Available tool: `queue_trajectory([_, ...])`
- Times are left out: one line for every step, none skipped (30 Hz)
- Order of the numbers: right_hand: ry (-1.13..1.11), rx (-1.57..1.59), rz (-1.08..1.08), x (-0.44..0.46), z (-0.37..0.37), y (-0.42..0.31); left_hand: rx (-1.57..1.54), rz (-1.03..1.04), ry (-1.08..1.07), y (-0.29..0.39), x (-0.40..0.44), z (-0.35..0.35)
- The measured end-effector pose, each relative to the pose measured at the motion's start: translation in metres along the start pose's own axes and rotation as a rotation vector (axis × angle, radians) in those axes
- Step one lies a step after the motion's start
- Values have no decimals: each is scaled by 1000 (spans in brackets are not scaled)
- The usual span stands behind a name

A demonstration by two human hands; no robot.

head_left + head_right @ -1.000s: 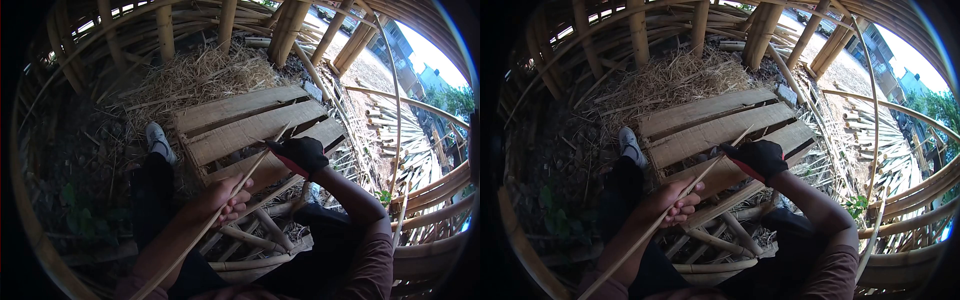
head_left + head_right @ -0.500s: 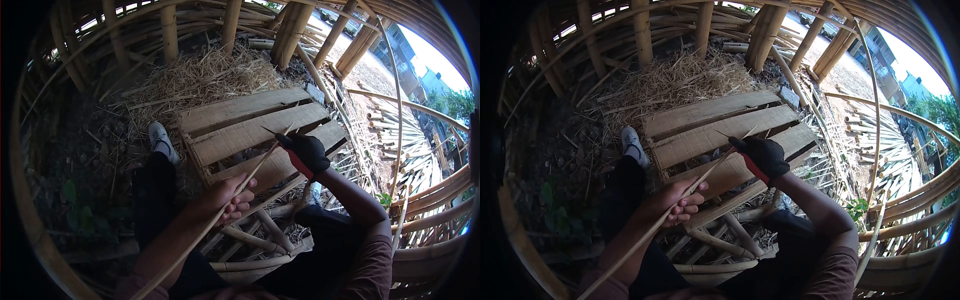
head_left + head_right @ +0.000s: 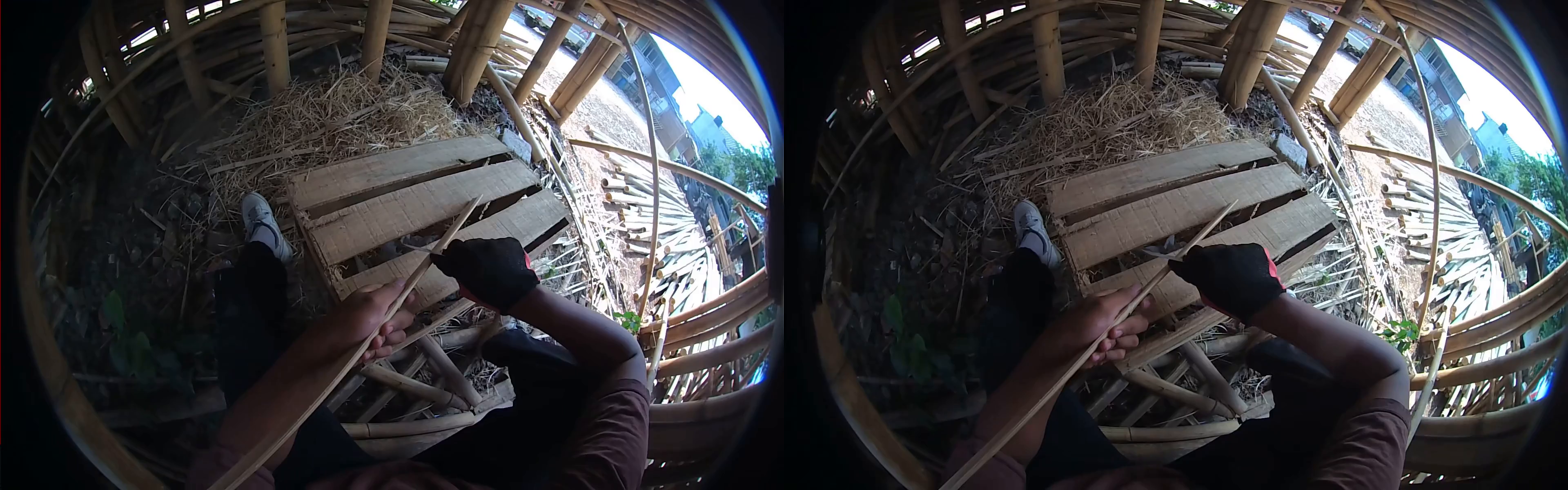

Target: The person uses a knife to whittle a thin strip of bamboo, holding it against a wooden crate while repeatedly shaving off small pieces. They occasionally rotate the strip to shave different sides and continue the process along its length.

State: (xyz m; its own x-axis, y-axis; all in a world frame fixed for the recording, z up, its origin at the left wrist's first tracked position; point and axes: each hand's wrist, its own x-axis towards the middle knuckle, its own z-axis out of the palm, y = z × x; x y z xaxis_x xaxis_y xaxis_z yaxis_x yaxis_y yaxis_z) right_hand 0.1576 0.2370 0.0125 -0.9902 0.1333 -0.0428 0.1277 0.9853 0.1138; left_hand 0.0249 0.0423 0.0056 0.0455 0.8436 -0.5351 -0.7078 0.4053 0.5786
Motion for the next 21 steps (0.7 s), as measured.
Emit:
queue_trajectory([9,-2,-1,-1,4,10,42,4,22,0,-1,2])
queue_trajectory([20,-8,-1,-1,4,15,42,3,20,-1,0,1])
queue_trajectory([19,-13,0,-1,3,16,43,18,-10,-1,1,0])
queue_trajectory([-1,-6,10,0,2,13,44,30,-40,-3,2,-2])
queue_trajectory([-19,-1,20,0,0,13,45,33,-45,-4,4,-4])
queue_trajectory([-14,-6,25,-1,2,15,22,33,-62,-4,6,-6])
queue_trajectory([58,49,9,0,8,16,0,31,-73,-4,7,-7])
queue_trajectory([128,105,-10,2,10,14,4,31,-70,-3,6,-7])
queue_trajectory([131,107,-11,6,9,12,-8,26,-73,-2,5,-7])
queue_trajectory([-16,169,164,11,4,10,-24,21,-77,-2,4,-7])
queue_trajectory([-166,229,339,14,-1,7,-25,22,-75,-1,3,-6])
queue_trajectory([-167,230,339,13,-4,4,-28,21,-65,1,1,-4])
queue_trajectory([-81,405,454,12,-6,1,-32,21,-54,2,0,-3])
queue_trajectory([7,580,569,10,-9,-3,-33,19,-54,0,2,-5])
queue_trajectory([6,582,570,9,-17,-9,4,38,-70,-2,6,-7])
queue_trajectory([32,639,578,8,-27,-17,42,58,-86,-3,7,-9])
queue_trajectory([59,697,586,9,-31,-23,45,58,-83,-3,7,-8])
queue_trajectory([62,700,584,10,-27,-26,77,75,-39,-2,6,-5])
queue_trajectory([90,757,614,11,-19,-29,110,92,5,-1,5,-5])
queue_trajectory([116,815,644,12,-17,-34,111,92,9,0,2,-5])
queue_trajectory([117,818,642,12,-18,-39,95,103,-10,0,0,-5])
